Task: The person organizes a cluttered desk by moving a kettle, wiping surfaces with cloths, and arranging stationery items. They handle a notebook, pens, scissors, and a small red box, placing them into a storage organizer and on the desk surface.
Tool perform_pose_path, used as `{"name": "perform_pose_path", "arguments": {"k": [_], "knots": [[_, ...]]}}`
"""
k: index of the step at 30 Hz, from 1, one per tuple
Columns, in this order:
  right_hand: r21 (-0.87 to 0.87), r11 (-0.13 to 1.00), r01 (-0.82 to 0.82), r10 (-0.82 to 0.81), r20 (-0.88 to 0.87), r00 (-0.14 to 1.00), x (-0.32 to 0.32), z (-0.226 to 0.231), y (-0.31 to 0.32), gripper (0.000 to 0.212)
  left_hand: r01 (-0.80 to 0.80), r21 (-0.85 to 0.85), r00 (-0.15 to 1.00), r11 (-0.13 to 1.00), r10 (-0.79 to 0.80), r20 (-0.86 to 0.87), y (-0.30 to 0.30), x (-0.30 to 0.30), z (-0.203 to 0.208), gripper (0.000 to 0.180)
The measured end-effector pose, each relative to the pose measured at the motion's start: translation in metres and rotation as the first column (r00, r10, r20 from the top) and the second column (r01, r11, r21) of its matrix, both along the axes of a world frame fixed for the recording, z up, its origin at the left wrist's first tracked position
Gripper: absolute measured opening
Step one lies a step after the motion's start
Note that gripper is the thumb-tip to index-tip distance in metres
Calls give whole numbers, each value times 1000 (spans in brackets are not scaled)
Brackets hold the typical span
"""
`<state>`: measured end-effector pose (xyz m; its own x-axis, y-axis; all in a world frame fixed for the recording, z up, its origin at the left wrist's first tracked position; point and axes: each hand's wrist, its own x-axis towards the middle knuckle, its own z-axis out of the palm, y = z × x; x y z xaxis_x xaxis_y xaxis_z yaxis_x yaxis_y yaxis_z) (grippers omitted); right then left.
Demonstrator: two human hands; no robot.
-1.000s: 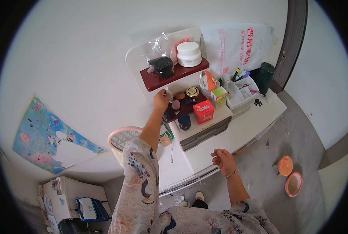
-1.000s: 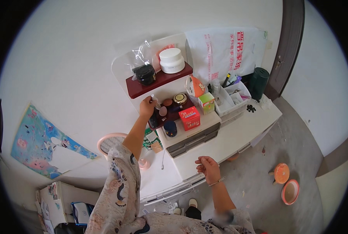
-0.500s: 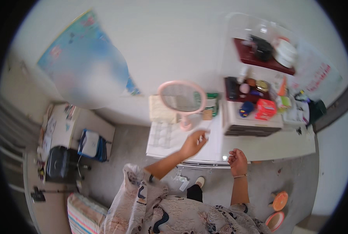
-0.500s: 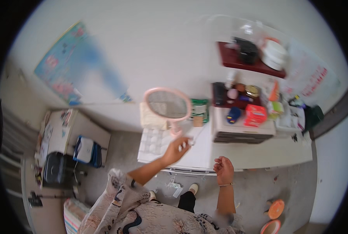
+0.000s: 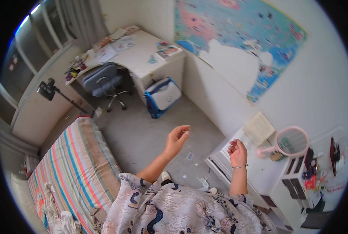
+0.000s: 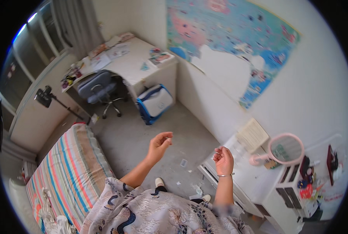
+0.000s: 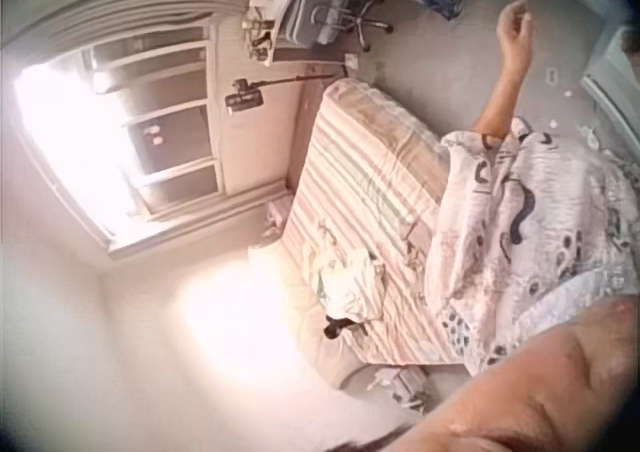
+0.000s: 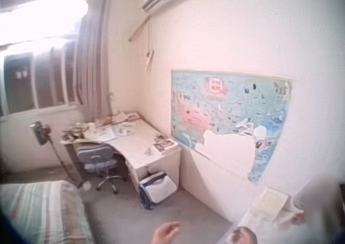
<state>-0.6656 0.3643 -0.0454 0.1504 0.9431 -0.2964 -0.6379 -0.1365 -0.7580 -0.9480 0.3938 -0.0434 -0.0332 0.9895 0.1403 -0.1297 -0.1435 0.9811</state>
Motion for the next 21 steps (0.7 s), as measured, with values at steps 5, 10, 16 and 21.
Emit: {"name": "perform_pose_path", "arguments": {"k": [5, 10, 16, 21], "knots": [[32, 941, -337, 331, 120, 936, -146, 32, 77, 17, -330, -104, 943, 938, 333, 3, -15, -173, 26, 21], [6, 866, -501, 492, 172, 853, -261, 23, 147, 17, -506, -146, 843, 850, 523, 125, -17, -268, 6, 17], [-83, 818, -569, 572, 216, 791, -364, -35, 256, 16, -599, -184, 778, 779, 621, 94, 24, -354, -9, 16], [-157, 860, -486, 507, 157, 847, -438, -89, 376, 14, -642, -265, 726, 720, 682, 93, 95, -436, -26, 15]]}}
